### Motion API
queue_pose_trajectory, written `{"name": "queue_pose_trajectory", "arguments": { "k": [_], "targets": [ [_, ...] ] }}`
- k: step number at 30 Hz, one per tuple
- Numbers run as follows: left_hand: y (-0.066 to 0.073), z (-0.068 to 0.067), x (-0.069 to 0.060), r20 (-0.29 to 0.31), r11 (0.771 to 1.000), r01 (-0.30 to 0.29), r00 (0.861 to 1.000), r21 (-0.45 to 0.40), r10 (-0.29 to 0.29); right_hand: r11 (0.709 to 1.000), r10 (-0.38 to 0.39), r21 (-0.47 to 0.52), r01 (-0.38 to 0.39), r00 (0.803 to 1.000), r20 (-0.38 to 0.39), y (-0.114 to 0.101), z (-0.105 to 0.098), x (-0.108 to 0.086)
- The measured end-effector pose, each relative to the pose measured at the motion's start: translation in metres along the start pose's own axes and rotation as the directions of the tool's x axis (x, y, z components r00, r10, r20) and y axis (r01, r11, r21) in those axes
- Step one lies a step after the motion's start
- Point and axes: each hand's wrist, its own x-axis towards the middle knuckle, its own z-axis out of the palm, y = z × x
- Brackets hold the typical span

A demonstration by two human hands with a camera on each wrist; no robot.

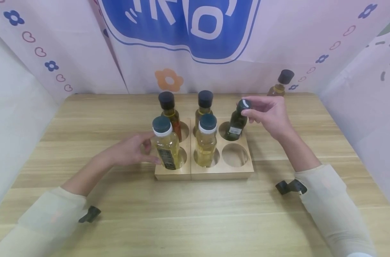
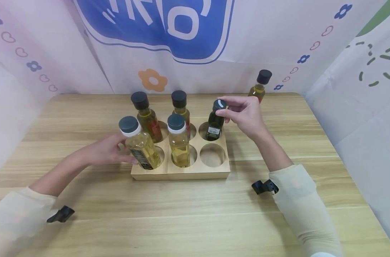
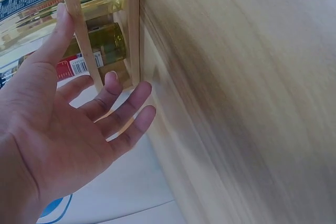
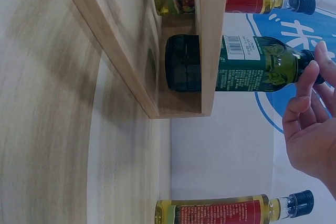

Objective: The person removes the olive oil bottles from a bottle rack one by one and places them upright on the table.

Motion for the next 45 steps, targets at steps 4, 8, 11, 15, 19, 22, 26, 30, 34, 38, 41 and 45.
{"name": "queue_pose_trajectory", "arguments": {
  "k": [4, 8, 11, 15, 19, 22, 26, 30, 34, 38, 41, 45],
  "targets": [
    [0.002, -0.001, -0.001, 0.001, 1.000, 0.008, 1.000, 0.006, -0.008, 0.999, -0.031, 0.023, 0.031, 0.999, -0.011, -0.001, 0.002, 0.002],
    [0.003, -0.001, 0.000, 0.005, 1.000, 0.021, 1.000, -0.009, -0.021, 0.999, -0.024, 0.029, 0.025, 0.999, -0.041, -0.005, 0.002, 0.002],
    [0.003, 0.000, 0.001, 0.011, 0.999, 0.031, 0.999, -0.023, -0.031, 0.999, -0.013, 0.037, 0.015, 0.998, -0.058, -0.007, 0.002, 0.002],
    [0.003, 0.000, 0.001, 0.014, 0.999, 0.027, 1.000, -0.028, -0.027, 0.999, -0.009, 0.034, 0.011, 0.998, -0.059, -0.010, 0.004, 0.002],
    [0.004, -0.001, 0.000, 0.016, 0.999, 0.018, 1.000, -0.035, -0.017, 0.997, -0.017, 0.076, 0.021, 0.999, -0.049, -0.012, 0.005, 0.004],
    [0.004, -0.001, 0.000, 0.021, 0.999, 0.023, 1.000, -0.043, -0.022, 0.992, -0.015, 0.124, 0.021, 0.999, -0.047, -0.015, 0.005, 0.005],
    [0.004, 0.000, 0.000, 0.026, 0.998, 0.054, 0.998, -0.044, -0.053, 0.989, -0.009, 0.147, 0.017, 0.998, -0.056, -0.019, 0.006, 0.007],
    [0.003, 0.000, 0.000, 0.026, 0.997, 0.070, 0.997, -0.040, -0.069, 0.989, -0.021, 0.143, 0.036, 0.995, -0.099, -0.024, 0.005, 0.007],
    [0.003, 0.000, -0.001, 0.025, 0.996, 0.077, 0.997, -0.039, -0.076, 0.988, -0.032, 0.147, 0.054, 0.988, -0.151, -0.029, 0.004, 0.010],
    [0.004, 0.000, -0.001, 0.025, 0.996, 0.079, 0.997, -0.045, -0.078, 0.984, -0.018, 0.171, 0.051, 0.981, -0.191, -0.034, 0.004, 0.014],
    [0.005, 0.000, -0.001, 0.028, 0.996, 0.078, 0.997, -0.048, -0.077, 0.980, 0.003, 0.195, 0.043, 0.974, -0.227, -0.036, 0.003, 0.017],
    [0.005, -0.001, -0.001, 0.028, 0.996, 0.070, 0.997, -0.048, -0.069, 0.982, 0.033, 0.189, 0.021, 0.960, -0.279, -0.038, 0.002, 0.022]
  ]
}}
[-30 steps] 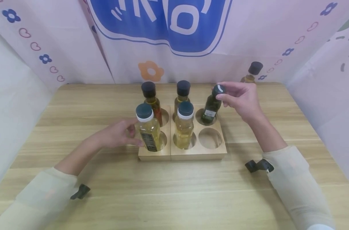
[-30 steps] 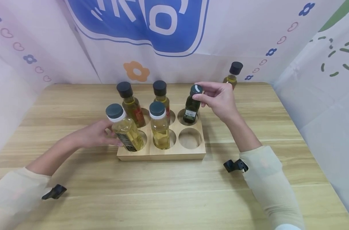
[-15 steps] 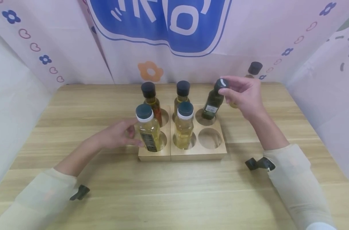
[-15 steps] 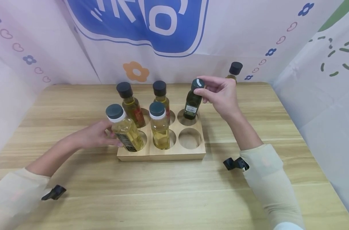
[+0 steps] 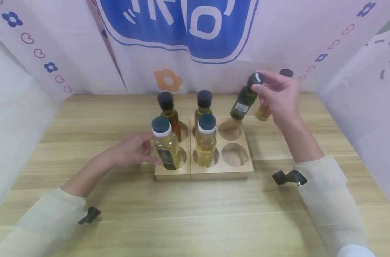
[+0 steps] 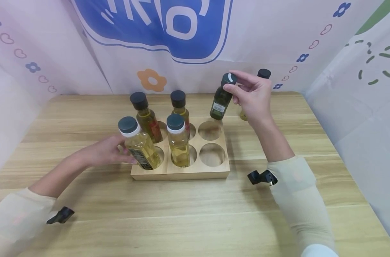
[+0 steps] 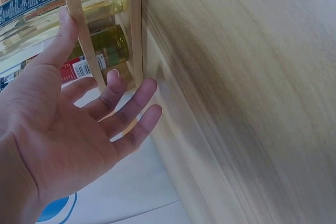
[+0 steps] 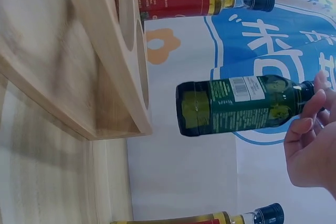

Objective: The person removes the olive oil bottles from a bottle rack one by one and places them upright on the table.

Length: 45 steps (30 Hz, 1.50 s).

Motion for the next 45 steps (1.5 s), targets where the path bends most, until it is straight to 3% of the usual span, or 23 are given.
{"name": "queue_pose_trajectory", "arguments": {
  "k": [8, 16, 23, 34, 45],
  "targets": [
    [0.003, -0.001, -0.002, 0.000, 1.000, 0.001, 1.000, 0.000, -0.001, 1.000, 0.020, -0.020, -0.022, 0.995, -0.095, 0.000, 0.004, 0.012],
    [0.002, 0.000, 0.000, 0.006, 1.000, 0.028, 1.000, 0.008, -0.028, 0.998, 0.064, 0.007, -0.064, 0.989, -0.135, 0.010, 0.004, 0.020],
    [0.002, 0.001, 0.000, 0.012, 0.999, 0.041, 0.999, 0.007, -0.041, 0.992, 0.122, -0.024, -0.127, 0.983, -0.140, 0.017, 0.002, 0.025],
    [0.006, -0.002, -0.002, 0.018, 0.999, 0.039, 0.999, -0.002, -0.039, 0.987, 0.135, -0.068, -0.145, 0.981, -0.140, 0.033, -0.001, 0.030],
    [0.008, -0.001, 0.000, 0.015, 1.000, 0.023, 1.000, 0.017, -0.023, 0.975, 0.199, -0.069, -0.211, 0.970, -0.143, 0.046, -0.002, 0.030]
  ]
}}
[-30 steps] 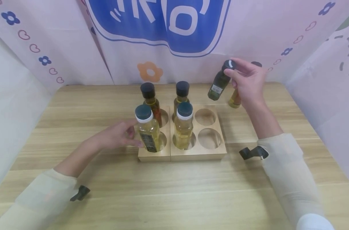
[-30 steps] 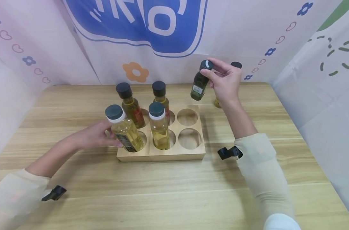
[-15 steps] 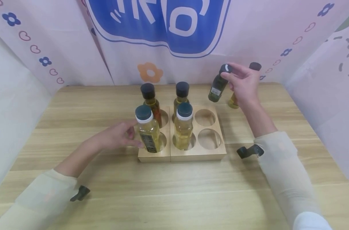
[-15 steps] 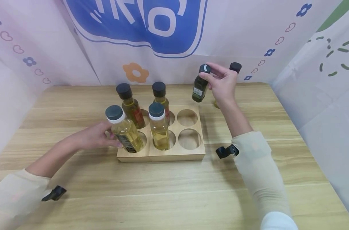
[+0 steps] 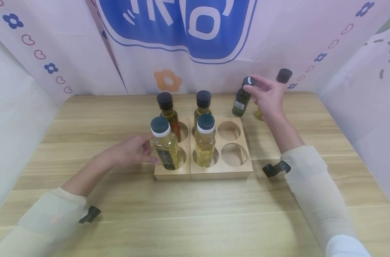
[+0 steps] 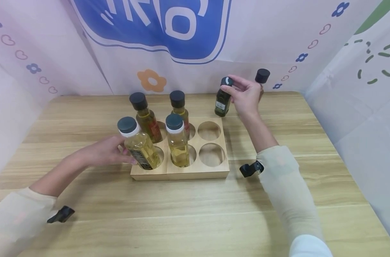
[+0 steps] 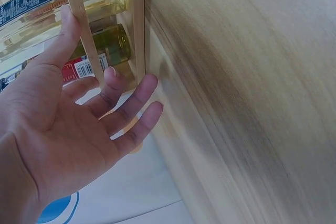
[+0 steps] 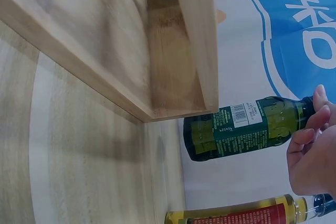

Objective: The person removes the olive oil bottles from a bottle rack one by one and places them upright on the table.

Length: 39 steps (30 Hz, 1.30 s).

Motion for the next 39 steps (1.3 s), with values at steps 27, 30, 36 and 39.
{"name": "queue_pose_trajectory", "arguments": {
  "k": [27, 30, 36, 39],
  "targets": [
    [-0.002, -0.002, -0.001, 0.031, 0.999, -0.026, 0.999, -0.021, 0.027, 0.998, 0.060, 0.037, -0.058, 0.997, -0.044, 0.015, 0.006, 0.009],
    [-0.003, -0.002, 0.000, 0.032, 0.999, -0.035, 0.999, -0.034, 0.037, 0.997, 0.060, 0.044, -0.058, 0.997, -0.049, 0.016, 0.007, 0.010],
    [-0.003, -0.002, 0.000, 0.029, 0.999, -0.038, 0.999, -0.030, 0.039, 0.997, 0.075, 0.040, -0.073, 0.995, -0.059, 0.017, 0.006, 0.011],
    [-0.003, -0.002, 0.000, 0.033, 0.999, -0.035, 0.999, -0.033, 0.036, 0.996, 0.083, 0.037, -0.081, 0.995, -0.061, 0.018, 0.005, 0.011]
  ]
}}
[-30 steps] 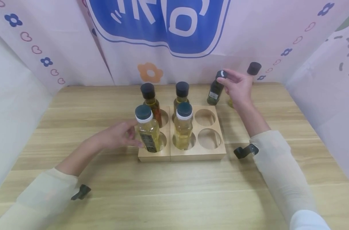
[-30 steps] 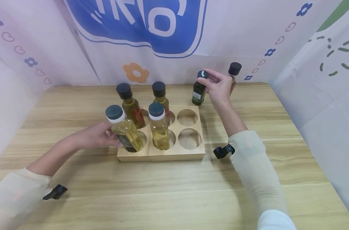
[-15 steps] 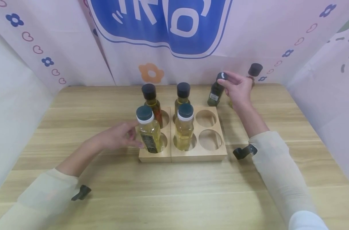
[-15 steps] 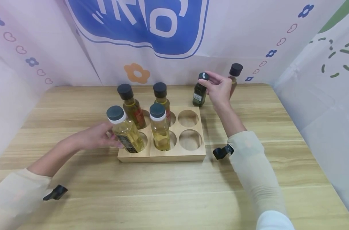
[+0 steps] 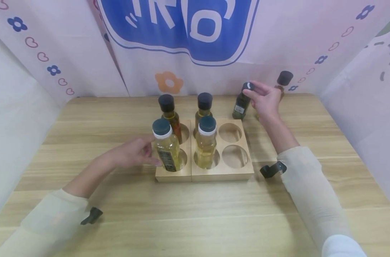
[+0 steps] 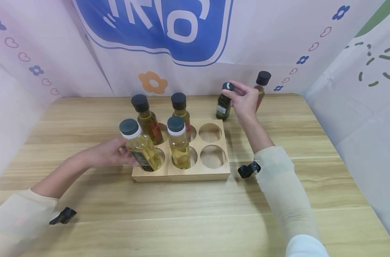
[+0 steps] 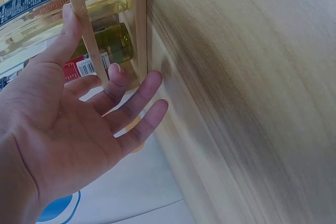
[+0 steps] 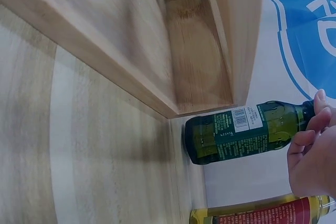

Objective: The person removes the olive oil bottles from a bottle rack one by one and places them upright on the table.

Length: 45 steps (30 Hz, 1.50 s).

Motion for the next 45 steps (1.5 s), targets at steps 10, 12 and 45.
{"name": "queue_pose_trajectory", "arguments": {
  "k": [10, 12, 45],
  "targets": [
    [0.000, 0.001, 0.001, 0.011, 1.000, 0.013, 1.000, 0.005, -0.013, 1.000, -0.012, -0.002, 0.012, 1.000, -0.008, 0.004, -0.003, 0.002],
    [0.000, 0.001, 0.001, 0.013, 1.000, 0.012, 1.000, 0.002, -0.012, 1.000, -0.015, -0.010, 0.015, 1.000, -0.010, 0.005, -0.003, 0.003],
    [0.001, 0.000, -0.001, 0.038, 1.000, 0.013, 0.999, -0.003, -0.013, 0.941, -0.192, -0.258, 0.217, 0.974, 0.118, -0.003, -0.014, -0.010]
  ]
}}
